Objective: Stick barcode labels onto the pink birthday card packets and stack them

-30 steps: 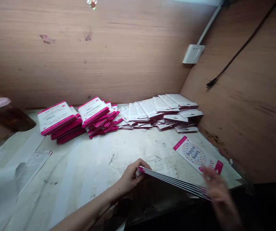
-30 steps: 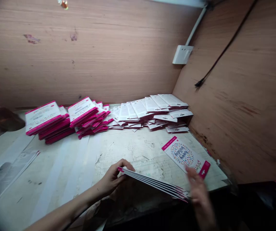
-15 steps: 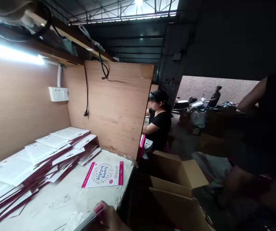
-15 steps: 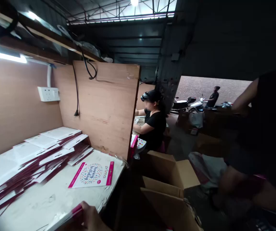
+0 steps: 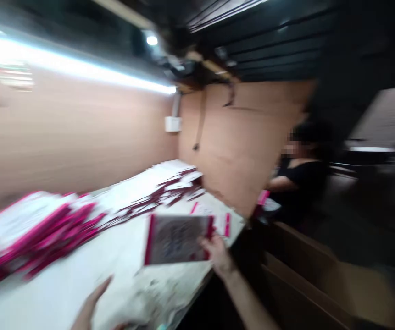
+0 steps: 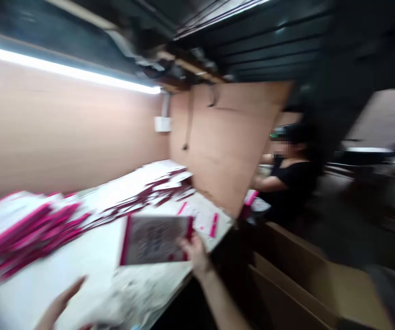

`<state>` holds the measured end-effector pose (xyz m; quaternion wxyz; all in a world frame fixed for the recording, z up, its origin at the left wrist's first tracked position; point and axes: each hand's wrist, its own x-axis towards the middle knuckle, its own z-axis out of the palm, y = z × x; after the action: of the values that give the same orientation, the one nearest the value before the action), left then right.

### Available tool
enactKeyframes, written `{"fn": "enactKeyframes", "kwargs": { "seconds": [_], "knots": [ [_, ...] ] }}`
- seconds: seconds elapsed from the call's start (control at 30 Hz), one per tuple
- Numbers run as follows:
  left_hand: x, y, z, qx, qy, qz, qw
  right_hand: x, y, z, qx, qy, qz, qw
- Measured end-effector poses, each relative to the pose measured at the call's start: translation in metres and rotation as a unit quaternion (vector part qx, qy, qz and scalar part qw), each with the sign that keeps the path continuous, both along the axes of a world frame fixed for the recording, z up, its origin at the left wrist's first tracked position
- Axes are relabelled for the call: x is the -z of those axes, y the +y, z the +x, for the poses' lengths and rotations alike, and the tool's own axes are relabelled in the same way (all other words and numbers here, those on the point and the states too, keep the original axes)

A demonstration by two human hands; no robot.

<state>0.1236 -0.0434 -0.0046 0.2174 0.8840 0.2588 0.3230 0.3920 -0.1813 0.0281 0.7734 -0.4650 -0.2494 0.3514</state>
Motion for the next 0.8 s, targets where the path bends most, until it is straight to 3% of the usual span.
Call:
{"fn": "enactKeyframes", "kwargs": {
  "seconds": [0.1, 0.17, 0.23, 0.33, 0.5, 0.63, 0.8],
  "knots": [
    [0.000, -0.015, -0.103, -0.038, 0.086, -0.009, 0.996, 0.005, 0.018, 0.015, 0.008, 0.044, -0.049, 0.998],
    [-0.002, -0.023, -0.142, -0.056, 0.127, -0.024, 0.990, 0.009, 0.039, 0.011, -0.022, 0.050, -0.091, 0.994],
    [-0.006, -0.026, -0.164, -0.093, 0.140, -0.030, 0.985, 0.010, 0.056, -0.010, -0.098, 0.056, -0.128, 0.985],
    [-0.011, -0.029, -0.178, -0.126, 0.134, -0.036, 0.982, 0.008, 0.080, -0.060, -0.215, 0.061, -0.160, 0.961],
    [-0.018, -0.032, -0.190, -0.164, 0.102, -0.046, 0.980, 0.012, 0.125, -0.127, -0.298, 0.044, -0.189, 0.935],
    [-0.026, -0.017, -0.190, -0.184, 0.072, -0.022, 0.980, 0.020, 0.149, -0.163, -0.315, -0.013, -0.232, 0.920],
    [-0.029, 0.020, -0.170, -0.090, 0.148, 0.003, 0.985, 0.029, 0.167, -0.181, -0.286, -0.094, -0.285, 0.910]
  ]
}}
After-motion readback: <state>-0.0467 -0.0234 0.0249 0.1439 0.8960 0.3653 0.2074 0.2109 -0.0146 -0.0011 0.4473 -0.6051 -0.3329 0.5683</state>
